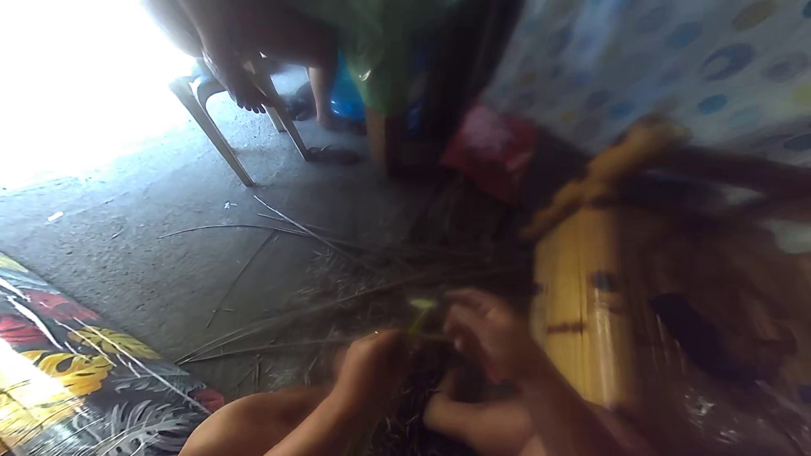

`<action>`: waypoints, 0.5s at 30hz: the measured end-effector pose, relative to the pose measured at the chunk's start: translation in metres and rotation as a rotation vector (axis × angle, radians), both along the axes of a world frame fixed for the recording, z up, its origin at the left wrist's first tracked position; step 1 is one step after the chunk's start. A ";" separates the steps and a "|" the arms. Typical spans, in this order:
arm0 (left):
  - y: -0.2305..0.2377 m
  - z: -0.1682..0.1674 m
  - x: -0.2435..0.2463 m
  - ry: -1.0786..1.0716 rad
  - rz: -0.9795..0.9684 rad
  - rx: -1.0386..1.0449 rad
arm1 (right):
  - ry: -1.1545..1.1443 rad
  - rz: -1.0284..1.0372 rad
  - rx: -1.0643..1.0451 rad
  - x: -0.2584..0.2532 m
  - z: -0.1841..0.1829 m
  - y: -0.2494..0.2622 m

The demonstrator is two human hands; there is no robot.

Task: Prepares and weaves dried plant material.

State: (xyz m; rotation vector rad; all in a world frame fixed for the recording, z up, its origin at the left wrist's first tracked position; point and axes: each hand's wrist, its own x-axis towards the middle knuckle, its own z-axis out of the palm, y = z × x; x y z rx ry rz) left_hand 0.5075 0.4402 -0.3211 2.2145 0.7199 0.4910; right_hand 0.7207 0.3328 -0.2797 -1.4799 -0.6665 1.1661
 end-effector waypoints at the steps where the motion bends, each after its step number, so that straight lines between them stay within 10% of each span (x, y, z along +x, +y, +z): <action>1: 0.000 0.000 0.000 -0.016 0.004 -0.006 | 0.008 0.069 -0.021 -0.010 -0.001 -0.001; 15: -0.004 -0.010 -0.001 -0.034 -0.014 0.234 | 0.026 -0.173 0.064 0.000 -0.007 0.003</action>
